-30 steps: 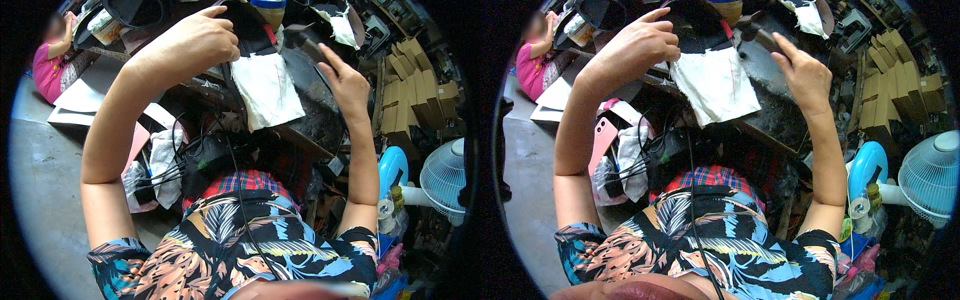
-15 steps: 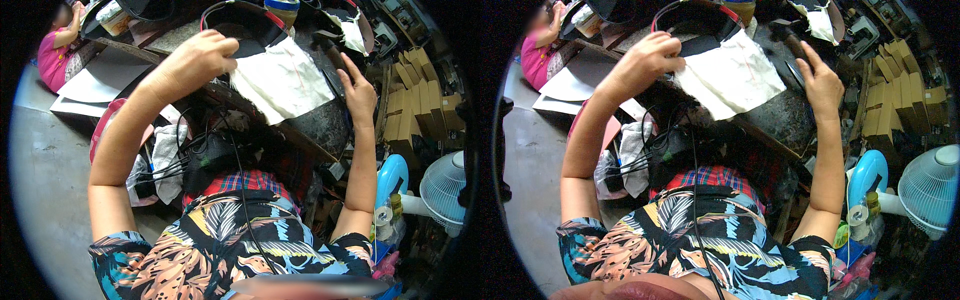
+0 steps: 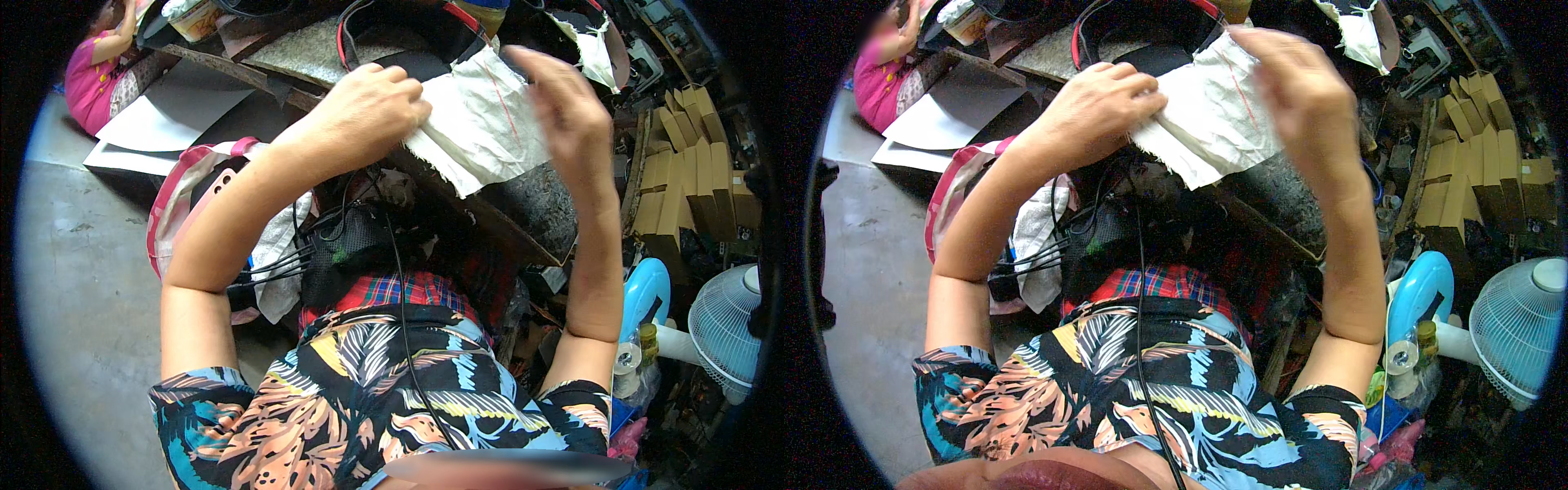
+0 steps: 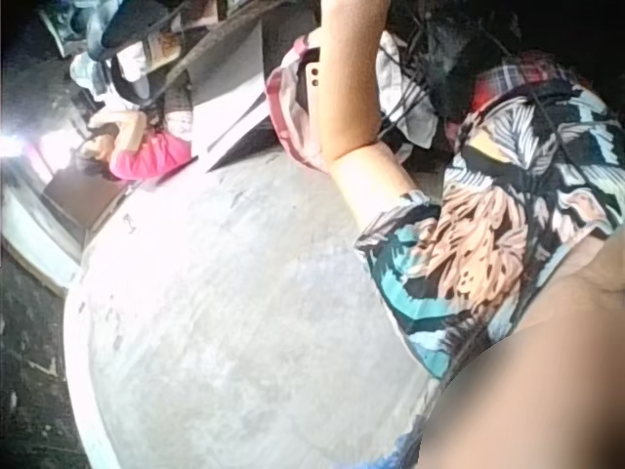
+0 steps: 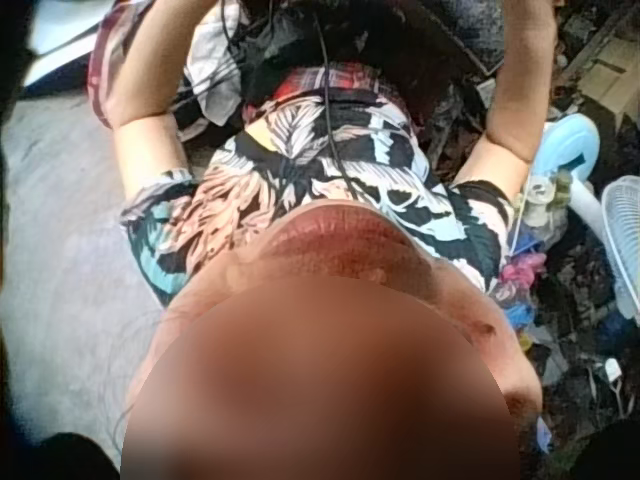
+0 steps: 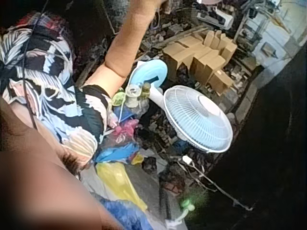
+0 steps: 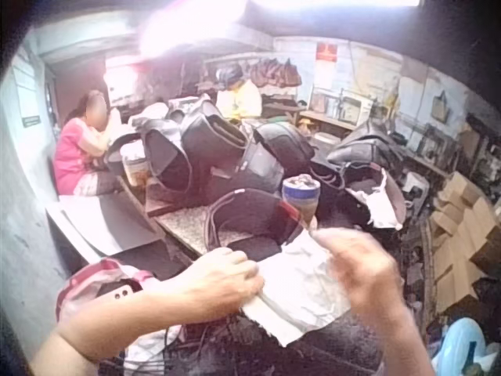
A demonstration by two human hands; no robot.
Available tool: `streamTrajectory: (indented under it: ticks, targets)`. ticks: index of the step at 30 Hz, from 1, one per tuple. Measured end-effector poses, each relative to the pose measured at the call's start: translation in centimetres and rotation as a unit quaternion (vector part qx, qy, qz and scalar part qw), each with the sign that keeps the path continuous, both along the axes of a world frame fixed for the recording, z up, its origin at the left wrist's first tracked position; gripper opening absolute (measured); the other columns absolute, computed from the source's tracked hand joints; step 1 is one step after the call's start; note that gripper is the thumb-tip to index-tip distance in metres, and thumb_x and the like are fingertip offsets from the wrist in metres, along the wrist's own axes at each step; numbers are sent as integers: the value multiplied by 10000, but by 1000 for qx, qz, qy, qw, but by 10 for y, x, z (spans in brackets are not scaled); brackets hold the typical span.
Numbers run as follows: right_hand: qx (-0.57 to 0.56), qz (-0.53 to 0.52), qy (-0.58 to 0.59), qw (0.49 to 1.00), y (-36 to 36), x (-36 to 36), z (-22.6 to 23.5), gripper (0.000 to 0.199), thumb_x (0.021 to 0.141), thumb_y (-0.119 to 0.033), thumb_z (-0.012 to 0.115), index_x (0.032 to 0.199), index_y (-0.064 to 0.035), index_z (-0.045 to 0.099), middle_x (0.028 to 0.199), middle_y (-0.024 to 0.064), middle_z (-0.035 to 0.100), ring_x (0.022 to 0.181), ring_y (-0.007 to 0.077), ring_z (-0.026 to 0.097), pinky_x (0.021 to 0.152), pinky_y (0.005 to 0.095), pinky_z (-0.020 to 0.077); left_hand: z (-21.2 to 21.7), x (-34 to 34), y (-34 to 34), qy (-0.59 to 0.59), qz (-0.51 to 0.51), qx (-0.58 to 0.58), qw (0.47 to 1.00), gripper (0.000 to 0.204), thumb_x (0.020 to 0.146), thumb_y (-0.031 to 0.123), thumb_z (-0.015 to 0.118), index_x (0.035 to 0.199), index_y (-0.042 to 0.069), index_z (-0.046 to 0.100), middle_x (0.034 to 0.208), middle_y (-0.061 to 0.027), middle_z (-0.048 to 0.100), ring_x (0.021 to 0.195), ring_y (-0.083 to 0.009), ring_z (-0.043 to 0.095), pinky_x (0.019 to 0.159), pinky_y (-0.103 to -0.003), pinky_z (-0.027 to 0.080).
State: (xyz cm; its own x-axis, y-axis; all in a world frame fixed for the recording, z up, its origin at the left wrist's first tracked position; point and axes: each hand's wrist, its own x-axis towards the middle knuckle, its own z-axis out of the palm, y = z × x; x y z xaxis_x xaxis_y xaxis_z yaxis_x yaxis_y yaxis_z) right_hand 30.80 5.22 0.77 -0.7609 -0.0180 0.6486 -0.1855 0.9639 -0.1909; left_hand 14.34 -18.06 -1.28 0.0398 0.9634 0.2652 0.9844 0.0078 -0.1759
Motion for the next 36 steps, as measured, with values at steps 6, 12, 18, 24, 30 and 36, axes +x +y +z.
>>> streamTrajectory:
  ticks: [6, 12, 18, 24, 30, 36]
  targets:
    - [154, -41, -243, 957, -33, -42, -47, 639, 1023, -514, 399, 1480, -69, 451, 1569, 126, 392, 1482, 266, 303, 1219, 420, 211, -28, 2, -23, 11, -26, 138, 990, 301, 847, 146, 607, 1126, 60, 682, 1191, -79, 676, 1119, -234, 655, 933, -347, 533]
    - [67, -3, -212, 975, -14, -32, -79, 687, 1001, -585, 388, 1540, -159, 374, 1626, 121, 279, 1507, 270, 247, 1233, 433, 171, -61, -9, -47, -130, -65, 243, 959, 311, 775, 79, 696, 1085, 76, 699, 1101, -54, 708, 1067, -221, 661, 894, -322, 548]
    - [96, 53, -209, 972, -11, -28, -74, 577, 943, -574, 510, 1479, -367, 472, 1637, 143, 244, 1505, 341, 236, 1228, 492, 163, -57, -8, -41, -95, 4, 184, 978, 423, 724, 53, 695, 1144, 90, 654, 906, -40, 604, 822, -233, 583, 725, -338, 528]
    - [88, 92, -236, 963, -4, -1, -71, 707, 903, -661, 506, 1497, -278, 470, 1636, 158, 237, 1514, 361, 191, 1230, 504, 141, -51, -2, -27, -38, 52, 161, 985, 639, 772, 84, 655, 1402, 115, 558, 858, -64, 536, 834, -244, 550, 731, -349, 506]
    - [4, 85, -340, 936, -2, 37, -52, 1165, 692, -951, 439, 1550, -166, 365, 1648, 115, 221, 1529, 331, 158, 1222, 556, 93, -26, -5, -32, -92, 48, 208, 973, 453, 792, 44, 664, 1194, 242, 729, 888, -40, 561, 785, -203, 577, 689, -311, 536]
    - [-124, 133, -193, 964, 13, 67, -8, 1133, 504, -533, 897, 1475, -125, 478, 1583, 127, 382, 1498, 341, 269, 1212, 557, 160, 42, 5, -25, -165, -37, 251, 953, 502, 665, -5, 706, 1141, 150, 730, 897, -80, 681, 848, -282, 664, 786, -387, 546]
